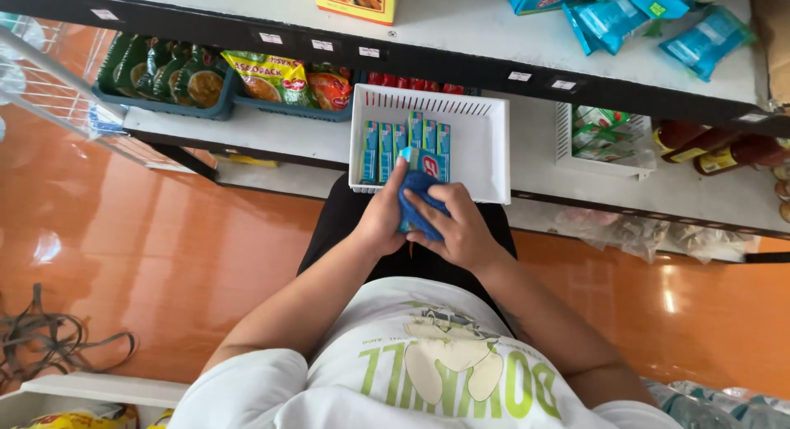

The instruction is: Organizing small blue boxes into a white plastic tray on a low shelf

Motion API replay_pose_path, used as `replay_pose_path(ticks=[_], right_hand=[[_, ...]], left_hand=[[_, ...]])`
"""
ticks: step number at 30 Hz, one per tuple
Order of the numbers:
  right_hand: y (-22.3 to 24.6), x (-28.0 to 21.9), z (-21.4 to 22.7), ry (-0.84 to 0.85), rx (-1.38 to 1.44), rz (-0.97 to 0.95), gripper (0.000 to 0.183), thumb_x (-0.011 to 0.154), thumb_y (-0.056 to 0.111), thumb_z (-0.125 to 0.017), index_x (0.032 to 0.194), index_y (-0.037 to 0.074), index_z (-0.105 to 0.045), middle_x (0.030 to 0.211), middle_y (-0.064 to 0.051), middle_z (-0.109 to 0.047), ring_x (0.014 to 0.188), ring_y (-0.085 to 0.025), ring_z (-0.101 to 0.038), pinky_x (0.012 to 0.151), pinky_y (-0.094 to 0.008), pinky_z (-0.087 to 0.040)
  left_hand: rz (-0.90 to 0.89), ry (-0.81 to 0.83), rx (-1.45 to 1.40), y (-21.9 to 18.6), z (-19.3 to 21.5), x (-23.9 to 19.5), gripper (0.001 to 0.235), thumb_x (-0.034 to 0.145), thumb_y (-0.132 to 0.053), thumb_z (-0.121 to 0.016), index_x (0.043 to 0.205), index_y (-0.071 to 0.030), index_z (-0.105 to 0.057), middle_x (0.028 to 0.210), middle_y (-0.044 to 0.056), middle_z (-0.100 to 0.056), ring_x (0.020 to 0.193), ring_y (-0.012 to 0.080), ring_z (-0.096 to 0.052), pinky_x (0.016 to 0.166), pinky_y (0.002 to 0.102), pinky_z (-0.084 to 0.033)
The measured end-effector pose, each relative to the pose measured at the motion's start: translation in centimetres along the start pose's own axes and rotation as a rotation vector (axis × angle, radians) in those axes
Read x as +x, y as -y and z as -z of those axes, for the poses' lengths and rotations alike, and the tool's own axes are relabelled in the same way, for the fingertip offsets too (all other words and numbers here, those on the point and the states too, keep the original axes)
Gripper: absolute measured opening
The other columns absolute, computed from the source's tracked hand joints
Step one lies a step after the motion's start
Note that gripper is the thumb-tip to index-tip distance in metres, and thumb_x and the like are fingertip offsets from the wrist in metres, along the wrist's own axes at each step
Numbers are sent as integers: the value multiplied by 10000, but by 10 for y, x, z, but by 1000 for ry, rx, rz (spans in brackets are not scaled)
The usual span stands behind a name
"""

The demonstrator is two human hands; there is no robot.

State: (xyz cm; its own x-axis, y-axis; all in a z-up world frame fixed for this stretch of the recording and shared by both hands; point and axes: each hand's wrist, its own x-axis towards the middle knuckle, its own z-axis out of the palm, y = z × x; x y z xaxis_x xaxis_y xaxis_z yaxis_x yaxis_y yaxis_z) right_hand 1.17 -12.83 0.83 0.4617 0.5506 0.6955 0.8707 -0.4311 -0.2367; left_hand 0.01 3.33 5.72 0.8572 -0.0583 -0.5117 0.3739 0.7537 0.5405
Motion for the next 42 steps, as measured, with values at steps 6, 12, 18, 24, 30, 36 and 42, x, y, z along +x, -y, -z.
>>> replay_pose_path(ticks=[6, 12, 18, 24, 30, 36, 42], right_hand=[[-20, 28, -12, -72, 66, -209, 552, 1104, 425, -452, 1546, 95, -481, 1247, -238, -459, 1200, -485, -500, 1069, -547, -402], [18, 4, -24, -12, 107, -50, 577, 988, 447, -606, 1468, 127, -598, 1204, -192, -491, 1143, -409, -536, 1054, -513, -416], [41, 24, 12, 133, 385, -200, 466, 1047, 279, -540, 1457, 59, -546, 1245, -122, -459, 1060, -269, -502, 958, -384, -451], [27, 4, 18, 0, 392, -294, 483, 978, 329, -605, 1408, 116, -660, 1232, -135, -548, 1097, -301, -594, 1002, -390, -461], [19, -2, 26, -123, 351, -367, 426, 1012, 309, -570, 1325, 46, -694, 1193, -145, -568, 1066, -304, -604, 1006, -405, -447], [0, -21, 47, -311, 296, -544, 390, 1100, 342, -464, 1176, 5, -643, 1114, -178, -566, 1012, -289, -553, 975, -427, -409], [11, 6, 48, -1007, 328, -1211, 361, 1042, 395, -632, 1129, 54, -712, 1077, -110, -719, 990, -193, -684, 948, -359, -543]], left_hand=[[-407, 121, 810, -3, 11, -47, 588, 1080, -443, -426, 947, 40, -735, 827, 197, -716, 908, 232, -682, 856, 461, -585], [-676, -118, 591, -39, 15, -39, 735, 919, -218, -750, 1465, 155, -430, 1142, 307, -646, 1044, 313, -612, 932, 464, -550], [-1253, 39, 599, -185, 15, -13, 300, 1099, -327, -529, 1272, -82, -512, 1024, 87, -636, 822, 116, -542, 721, 292, -494], [-1478, -219, 781, -226, 18, 46, 271, 1074, -252, -569, 1292, -95, -530, 1130, 93, -642, 1003, 214, -465, 866, 428, -334], [-1691, -573, 1016, -222, 34, 91, 283, 1043, -161, -613, 1315, -110, -553, 1256, 101, -651, 1221, 326, -368, 1041, 581, -137], [-1912, -925, 1249, -220, 46, 145, 340, 1012, -69, -652, 1338, -124, -577, 1383, 109, -661, 1440, 434, -268, 1218, 725, 66], [-1815, 1017, 1105, -27, 25, 105, 232, 894, -277, -728, 864, -50, -697, 825, 129, -629, 824, 378, -655, 774, 528, -568]])
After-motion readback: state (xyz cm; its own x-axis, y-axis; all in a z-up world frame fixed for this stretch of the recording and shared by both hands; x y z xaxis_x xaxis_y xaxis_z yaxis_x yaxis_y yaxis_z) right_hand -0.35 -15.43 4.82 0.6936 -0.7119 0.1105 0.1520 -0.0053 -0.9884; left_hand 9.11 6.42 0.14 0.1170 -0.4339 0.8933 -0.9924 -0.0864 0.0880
